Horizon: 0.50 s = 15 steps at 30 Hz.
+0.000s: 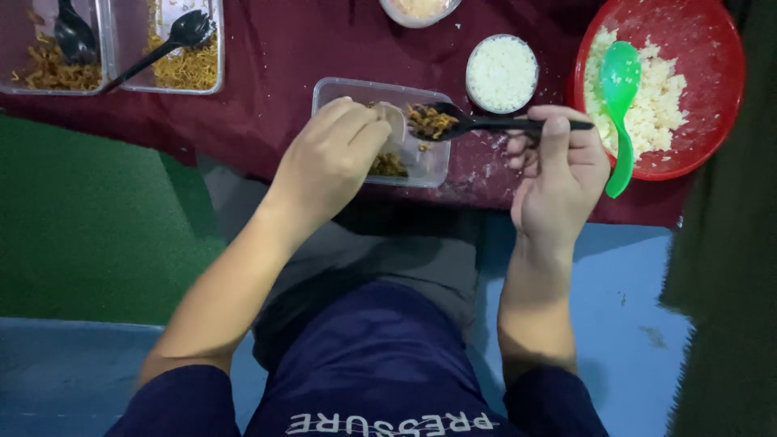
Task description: Packaging small food items into plastic bags using a spoon and hands.
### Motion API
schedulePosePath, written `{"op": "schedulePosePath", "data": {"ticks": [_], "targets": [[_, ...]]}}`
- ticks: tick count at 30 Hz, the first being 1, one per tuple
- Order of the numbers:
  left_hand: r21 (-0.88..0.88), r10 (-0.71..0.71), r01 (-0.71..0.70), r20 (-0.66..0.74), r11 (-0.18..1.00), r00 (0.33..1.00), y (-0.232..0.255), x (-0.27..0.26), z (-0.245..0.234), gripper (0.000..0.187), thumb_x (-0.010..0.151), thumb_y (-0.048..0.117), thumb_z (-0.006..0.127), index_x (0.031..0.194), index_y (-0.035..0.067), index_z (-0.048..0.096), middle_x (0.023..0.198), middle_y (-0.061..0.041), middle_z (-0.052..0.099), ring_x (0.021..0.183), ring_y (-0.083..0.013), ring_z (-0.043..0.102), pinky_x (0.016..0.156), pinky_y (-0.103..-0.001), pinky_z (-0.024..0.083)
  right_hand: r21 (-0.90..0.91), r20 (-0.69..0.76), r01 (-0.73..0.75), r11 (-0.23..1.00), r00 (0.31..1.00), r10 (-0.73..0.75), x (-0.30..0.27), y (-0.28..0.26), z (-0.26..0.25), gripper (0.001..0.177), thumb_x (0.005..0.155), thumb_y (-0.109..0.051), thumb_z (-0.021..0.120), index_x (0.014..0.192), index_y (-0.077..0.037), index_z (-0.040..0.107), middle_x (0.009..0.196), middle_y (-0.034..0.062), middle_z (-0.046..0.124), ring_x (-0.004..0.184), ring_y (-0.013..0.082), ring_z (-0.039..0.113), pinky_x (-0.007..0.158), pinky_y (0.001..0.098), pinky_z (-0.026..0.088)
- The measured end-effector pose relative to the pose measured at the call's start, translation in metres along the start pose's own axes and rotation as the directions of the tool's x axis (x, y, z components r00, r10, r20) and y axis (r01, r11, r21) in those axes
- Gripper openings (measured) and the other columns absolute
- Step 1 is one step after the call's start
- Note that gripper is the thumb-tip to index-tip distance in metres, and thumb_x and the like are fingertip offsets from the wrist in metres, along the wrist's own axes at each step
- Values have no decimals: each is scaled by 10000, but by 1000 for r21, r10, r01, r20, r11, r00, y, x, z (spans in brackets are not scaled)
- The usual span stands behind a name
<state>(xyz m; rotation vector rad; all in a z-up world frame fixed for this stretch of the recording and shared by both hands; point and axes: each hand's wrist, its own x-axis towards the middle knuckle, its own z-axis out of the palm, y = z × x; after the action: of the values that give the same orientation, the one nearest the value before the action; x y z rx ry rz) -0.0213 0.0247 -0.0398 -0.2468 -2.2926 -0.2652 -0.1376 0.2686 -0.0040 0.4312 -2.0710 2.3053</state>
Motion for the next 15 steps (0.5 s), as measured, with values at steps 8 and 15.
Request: {"op": "schedulePosePath", "data": {"ticks": [8, 15], "targets": [[53, 70, -68, -30, 996, 997, 13, 10, -4, 88, 1029, 37, 651, 986, 36, 728, 929, -115, 673, 948, -277, 707, 980, -392, 575, -304, 395, 340, 890, 895, -207, 10, -71, 34, 182, 1111, 27, 587, 1022, 154, 682, 821, 263, 700, 663, 246, 693, 576, 316, 604], [-158, 46, -29, 104, 987, 993, 30, 34, -36, 74, 1032, -80, 606, 968, -46, 624, 965, -180, 615, 801, -329, 539, 794, -442, 520, -426, 752, 632, 648, 645, -135, 18, -107, 60, 156, 1130, -32, 572, 1157, 48, 703, 1064, 134, 727, 950, 277, 696, 823, 362, 513]]}}
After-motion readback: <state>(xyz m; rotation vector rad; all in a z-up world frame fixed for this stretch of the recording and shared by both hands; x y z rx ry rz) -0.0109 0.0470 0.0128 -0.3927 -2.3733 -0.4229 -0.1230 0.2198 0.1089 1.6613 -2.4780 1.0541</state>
